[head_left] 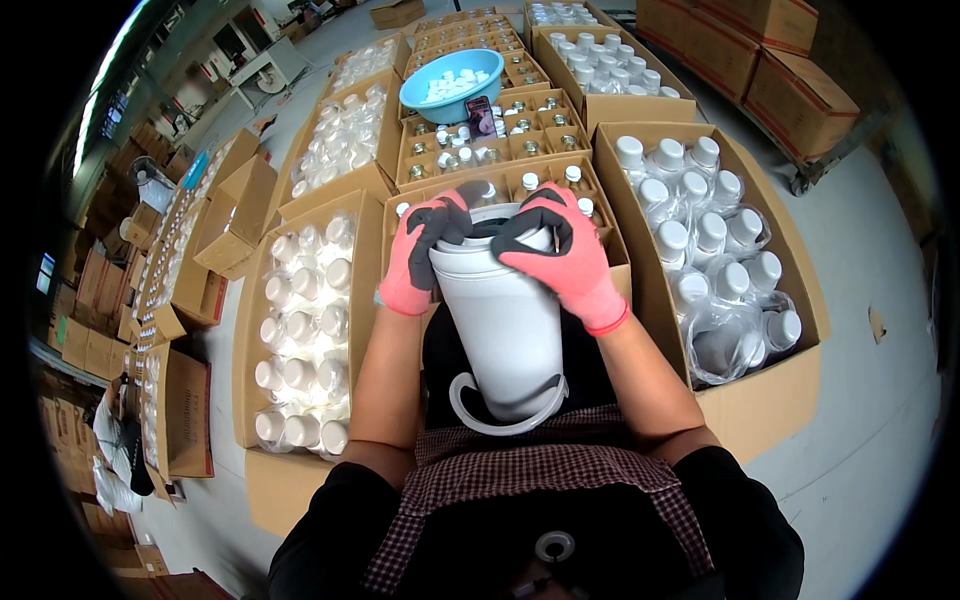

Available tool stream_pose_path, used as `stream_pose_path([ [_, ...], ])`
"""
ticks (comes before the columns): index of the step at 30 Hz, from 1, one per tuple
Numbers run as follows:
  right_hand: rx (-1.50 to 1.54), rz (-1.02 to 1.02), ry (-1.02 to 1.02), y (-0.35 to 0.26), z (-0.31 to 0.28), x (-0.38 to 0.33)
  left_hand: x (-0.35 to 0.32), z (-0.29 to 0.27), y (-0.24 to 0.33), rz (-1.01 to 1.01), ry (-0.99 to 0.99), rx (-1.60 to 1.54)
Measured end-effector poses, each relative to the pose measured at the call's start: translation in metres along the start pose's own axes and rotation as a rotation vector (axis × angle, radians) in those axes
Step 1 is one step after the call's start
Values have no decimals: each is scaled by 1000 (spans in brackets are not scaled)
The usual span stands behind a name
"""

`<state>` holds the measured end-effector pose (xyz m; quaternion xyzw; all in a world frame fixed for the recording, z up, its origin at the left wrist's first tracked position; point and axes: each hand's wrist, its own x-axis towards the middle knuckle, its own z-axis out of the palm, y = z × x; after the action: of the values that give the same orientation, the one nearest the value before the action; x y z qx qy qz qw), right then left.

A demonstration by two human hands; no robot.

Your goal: The person takes a white plastic jug, inserts a metallic interior component, secures a plastic lid, places the jug into a plastic bag, and then puts the bagged jug into a cardboard box.

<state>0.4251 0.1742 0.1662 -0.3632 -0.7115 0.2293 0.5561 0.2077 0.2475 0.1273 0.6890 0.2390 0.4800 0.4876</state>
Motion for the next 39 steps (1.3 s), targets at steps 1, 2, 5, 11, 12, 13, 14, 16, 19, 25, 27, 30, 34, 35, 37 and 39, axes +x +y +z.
stream_pose_path([
  [1,-410,-72,189,-37,36,-9,-6,-15,-33,-55,37,-58],
  [2,-499,-114,145,-59,48,-8,-11,-30,-65,-104,76,-122],
  [5,-283,-70,34,-35,5,8,20,-13,32,-173,-70,102],
  [11,568,-18,-278,55,-34,13,-11,53,57,233,220,412],
  [12,284,27,-96,27,-15,4,-8,24,40,178,134,127],
  [13,-12,72,94,0,8,-6,-2,-1,15,128,40,-171],
  [14,-153,62,220,-7,24,-10,1,-3,7,11,67,-307],
  [16,-228,-57,164,-10,27,-4,4,-7,-4,-203,178,-599],
  [19,-111,-20,-174,12,-17,10,9,-30,22,5,-129,-52],
  [25,96,-27,-517,-7,-43,26,-17,28,3,-245,143,-774],
  [27,60,-137,-562,-15,-55,17,-15,39,12,-257,-27,-1017],
  [30,-81,-282,-786,-68,-71,12,-30,60,25,-288,-190,-1174],
  [34,-397,-465,-940,-131,-62,7,-46,97,19,-363,-348,-1223],
  [35,-401,-439,-1049,-136,-55,4,-51,102,15,-386,-382,-1212],
  [37,-477,-437,-1222,-156,-39,-3,-57,110,5,-422,-437,-1173],
  [39,-535,-408,-1209,-160,-33,-12,-62,112,-20,-457,-428,-1112],
])
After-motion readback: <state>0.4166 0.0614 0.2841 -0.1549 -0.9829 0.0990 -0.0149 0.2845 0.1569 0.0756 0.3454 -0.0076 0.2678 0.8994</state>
